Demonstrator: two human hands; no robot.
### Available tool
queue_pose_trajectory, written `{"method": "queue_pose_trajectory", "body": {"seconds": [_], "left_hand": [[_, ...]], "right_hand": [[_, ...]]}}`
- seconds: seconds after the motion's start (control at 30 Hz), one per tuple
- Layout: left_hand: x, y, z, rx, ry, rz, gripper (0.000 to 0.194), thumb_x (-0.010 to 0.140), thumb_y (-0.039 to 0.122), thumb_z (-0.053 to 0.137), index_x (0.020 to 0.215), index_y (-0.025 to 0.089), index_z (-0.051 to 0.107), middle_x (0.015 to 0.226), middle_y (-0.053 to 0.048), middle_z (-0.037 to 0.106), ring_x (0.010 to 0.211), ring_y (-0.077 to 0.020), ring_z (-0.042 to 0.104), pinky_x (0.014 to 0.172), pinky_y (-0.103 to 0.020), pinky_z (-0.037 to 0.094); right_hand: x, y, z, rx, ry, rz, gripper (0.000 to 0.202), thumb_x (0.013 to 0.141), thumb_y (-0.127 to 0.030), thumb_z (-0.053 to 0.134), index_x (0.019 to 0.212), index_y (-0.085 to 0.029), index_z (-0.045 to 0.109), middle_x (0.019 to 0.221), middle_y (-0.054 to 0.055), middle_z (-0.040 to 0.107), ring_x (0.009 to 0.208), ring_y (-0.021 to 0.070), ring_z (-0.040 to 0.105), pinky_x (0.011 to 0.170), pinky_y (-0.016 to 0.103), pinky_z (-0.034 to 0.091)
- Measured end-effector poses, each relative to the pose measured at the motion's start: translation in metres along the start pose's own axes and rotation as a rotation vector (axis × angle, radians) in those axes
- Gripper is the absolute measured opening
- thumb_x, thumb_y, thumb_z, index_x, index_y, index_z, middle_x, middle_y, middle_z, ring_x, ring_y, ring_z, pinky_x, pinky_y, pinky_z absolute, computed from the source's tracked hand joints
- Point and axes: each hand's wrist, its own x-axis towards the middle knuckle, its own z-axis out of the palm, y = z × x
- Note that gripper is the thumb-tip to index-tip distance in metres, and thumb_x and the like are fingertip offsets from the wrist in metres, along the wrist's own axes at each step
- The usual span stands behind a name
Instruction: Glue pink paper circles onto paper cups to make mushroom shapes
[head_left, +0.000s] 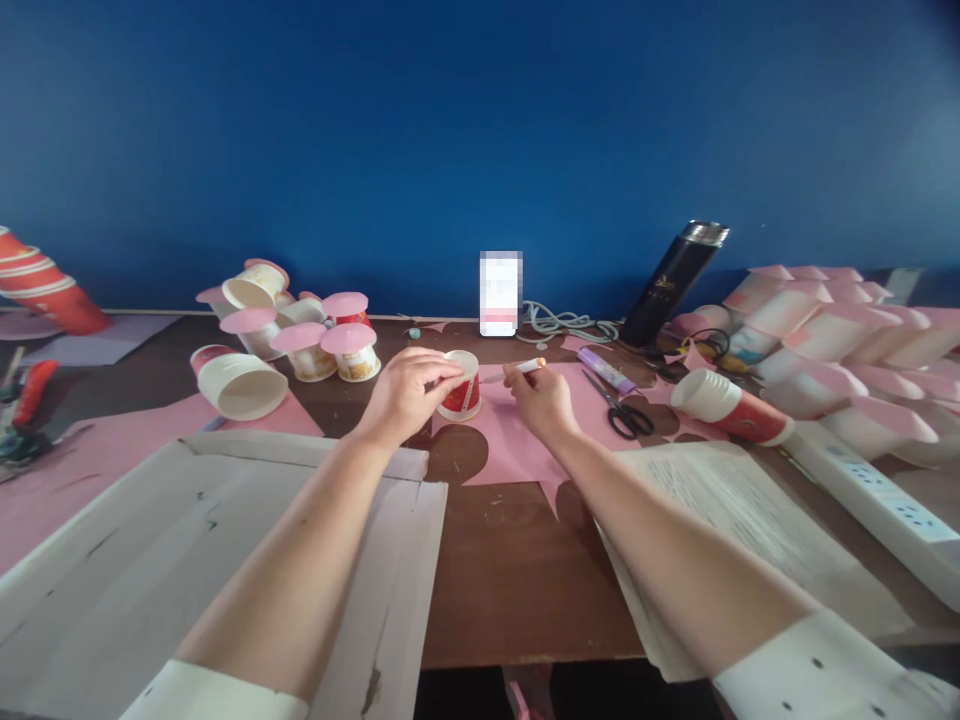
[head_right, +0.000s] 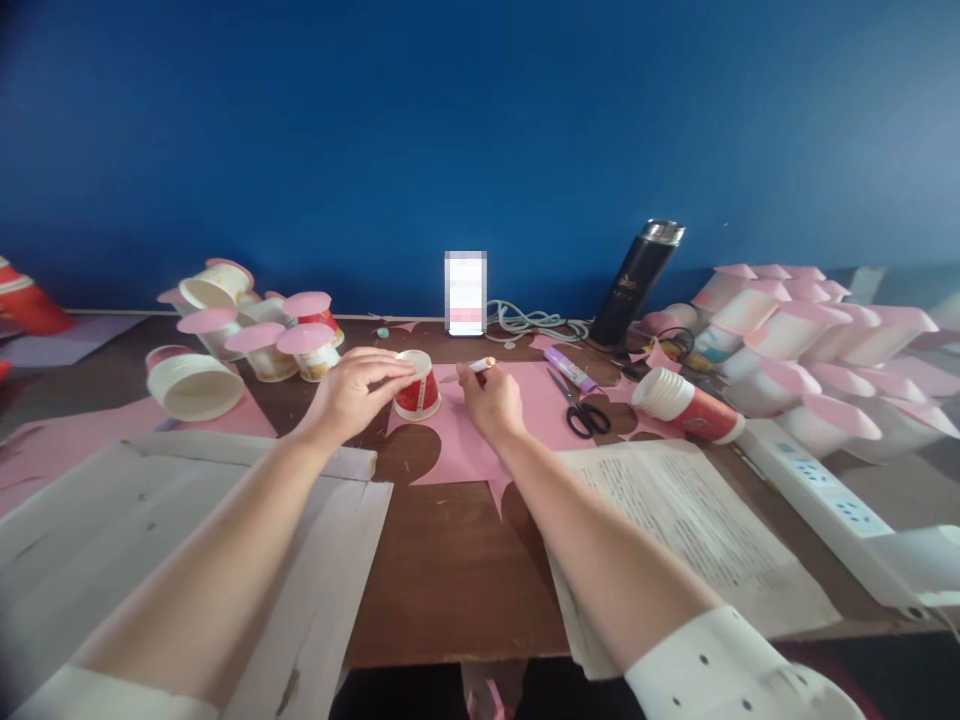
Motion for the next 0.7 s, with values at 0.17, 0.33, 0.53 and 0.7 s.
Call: {"method": "queue_pose_trajectory", "body": {"seconds": [0.17, 0.33, 0.53, 0.7], "left_hand": [[0.0, 0.001, 0.0, -0.007, 0.01, -0.011, 0.013, 0.08, 0.031, 0.065, 0.09, 0.026, 0.073, 0.09, -0.001, 0.074, 0.093, -0.0181, 0.065, 0.085, -0.036, 0.053], [0.0, 0.001, 0.0, -0.003, 0.015, 0.007, 0.013, 0.081, 0.03, 0.065, 0.09, 0.025, 0.073, 0.089, 0.0, 0.074, 0.092, -0.0177, 0.065, 0.084, -0.035, 0.053], [-0.001, 0.0, 0.0, -0.013, 0.026, 0.016, 0.013, 0.081, 0.03, 0.065, 0.09, 0.025, 0.072, 0.089, -0.001, 0.074, 0.092, -0.0176, 0.065, 0.084, -0.036, 0.053], [0.0, 0.0, 0.0, -0.013, 0.018, 0.019, 0.014, 0.081, 0.031, 0.064, 0.09, 0.025, 0.073, 0.089, -0.002, 0.074, 0.092, -0.0182, 0.065, 0.083, -0.036, 0.053]], "right_hand": [[0.0, 0.004, 0.012, -0.039, -0.029, 0.014, 0.036, 0.084, -0.047, 0.05, 0.072, -0.018, 0.069, 0.072, 0.005, 0.07, 0.07, 0.0188, 0.064, 0.06, 0.025, 0.04], [0.001, 0.007, 0.014, -0.019, -0.029, -0.005, 0.038, 0.083, -0.048, 0.049, 0.073, -0.017, 0.07, 0.068, 0.005, 0.069, 0.067, 0.0188, 0.063, 0.058, 0.025, 0.039], [0.0, 0.009, 0.013, 0.039, -0.024, 0.012, 0.041, 0.082, -0.05, 0.051, 0.073, -0.016, 0.07, 0.063, 0.004, 0.066, 0.065, 0.0187, 0.063, 0.059, 0.025, 0.041], [0.004, 0.008, 0.012, 0.06, -0.043, 0.044, 0.04, 0.082, -0.049, 0.052, 0.069, -0.015, 0.07, 0.055, 0.003, 0.061, 0.058, 0.0169, 0.06, 0.057, 0.024, 0.041]]}}
